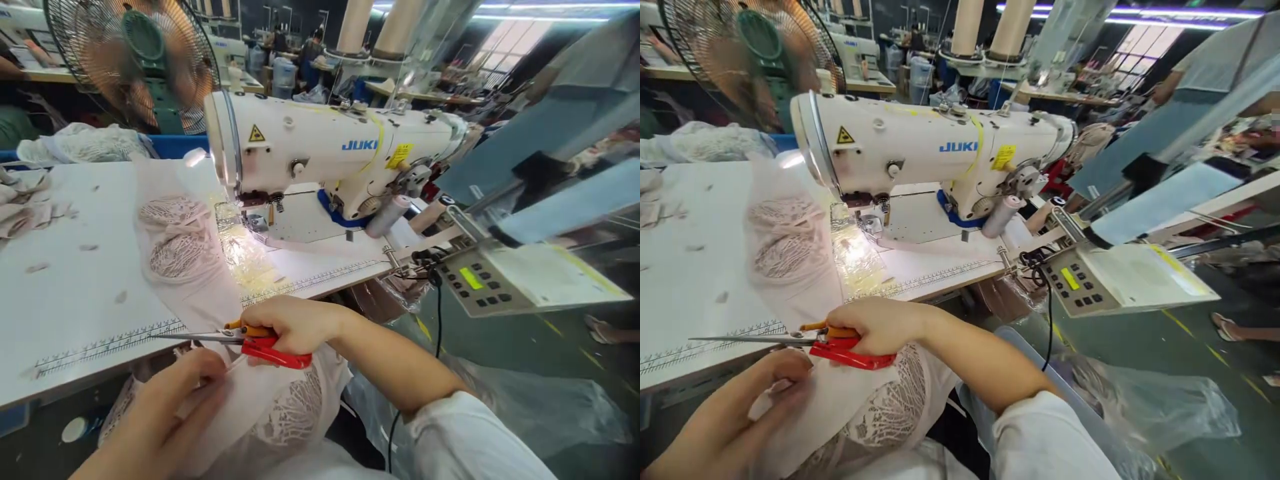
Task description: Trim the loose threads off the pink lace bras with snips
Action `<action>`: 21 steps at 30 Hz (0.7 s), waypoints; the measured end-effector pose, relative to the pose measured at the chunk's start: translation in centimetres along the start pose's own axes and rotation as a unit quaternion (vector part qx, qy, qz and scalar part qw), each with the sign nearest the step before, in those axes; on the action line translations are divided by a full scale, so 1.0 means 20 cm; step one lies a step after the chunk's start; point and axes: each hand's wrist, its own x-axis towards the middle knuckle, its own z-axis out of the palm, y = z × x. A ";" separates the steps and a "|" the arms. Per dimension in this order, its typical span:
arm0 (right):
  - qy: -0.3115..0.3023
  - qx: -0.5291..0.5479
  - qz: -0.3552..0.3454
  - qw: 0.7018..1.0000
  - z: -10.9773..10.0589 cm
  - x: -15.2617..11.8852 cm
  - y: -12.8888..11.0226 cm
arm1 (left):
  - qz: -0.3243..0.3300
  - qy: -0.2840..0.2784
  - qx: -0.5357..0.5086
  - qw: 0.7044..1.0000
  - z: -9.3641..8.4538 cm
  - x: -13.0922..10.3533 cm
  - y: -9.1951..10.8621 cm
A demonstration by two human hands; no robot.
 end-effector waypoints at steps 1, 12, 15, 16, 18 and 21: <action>-0.010 0.003 -0.004 1.000 0.00 0.01 -0.02 | 0.018 -0.009 0.027 0.999 0.02 0.02 0.01; -0.045 0.032 -0.014 0.998 -0.02 0.05 0.02 | -0.177 -0.080 -0.173 0.966 0.00 0.02 -0.03; -0.020 0.020 -0.026 0.999 -0.02 0.07 0.03 | -0.182 -0.087 -0.168 0.965 -0.01 0.02 -0.04; -0.019 0.017 -0.027 0.999 -0.02 0.07 0.02 | -0.182 -0.087 -0.168 0.965 -0.01 0.02 -0.03; -0.021 0.015 -0.030 0.999 -0.03 0.08 0.01 | -0.183 -0.062 -0.166 0.967 0.01 0.02 -0.01; -0.024 0.017 -0.040 0.999 -0.03 0.08 0.00 | -0.189 -0.018 -0.154 0.970 0.04 0.03 0.05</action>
